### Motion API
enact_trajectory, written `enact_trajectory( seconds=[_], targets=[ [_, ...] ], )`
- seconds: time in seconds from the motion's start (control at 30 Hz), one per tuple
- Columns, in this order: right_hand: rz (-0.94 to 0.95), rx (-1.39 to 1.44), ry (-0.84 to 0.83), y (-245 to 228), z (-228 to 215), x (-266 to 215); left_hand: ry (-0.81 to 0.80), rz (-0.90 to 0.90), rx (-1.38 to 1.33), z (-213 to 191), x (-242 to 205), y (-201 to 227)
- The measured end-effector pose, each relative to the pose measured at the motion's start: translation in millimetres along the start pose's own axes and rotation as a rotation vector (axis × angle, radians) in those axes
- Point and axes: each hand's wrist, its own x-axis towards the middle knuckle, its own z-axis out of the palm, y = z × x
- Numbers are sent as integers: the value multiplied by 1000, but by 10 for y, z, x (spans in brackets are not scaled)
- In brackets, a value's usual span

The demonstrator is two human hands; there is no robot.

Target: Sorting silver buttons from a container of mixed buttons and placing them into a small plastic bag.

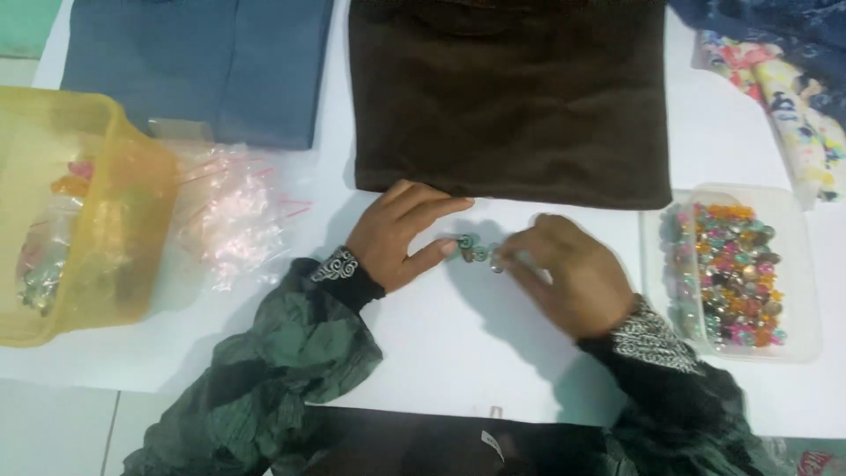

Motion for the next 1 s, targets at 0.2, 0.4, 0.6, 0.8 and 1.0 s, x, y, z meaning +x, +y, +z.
enact_trajectory(
  seconds=[0.2,0.4,0.6,0.8,1.0],
  targets=[
    [-387,-106,-17,-186,610,239,-243,0,43,11,-36,-28],
    [-274,175,-133,-224,218,397,-387,-26,7,-117,17,11],
    [-16,283,-202,126,-97,198,-476,-47,81,-30,0,-93],
    [130,291,-246,238,-194,111,-439,-46,35,-108,-18,-144],
    [-7,291,-288,312,-83,83,-319,81,10,-150,43,-82]
  ],
)
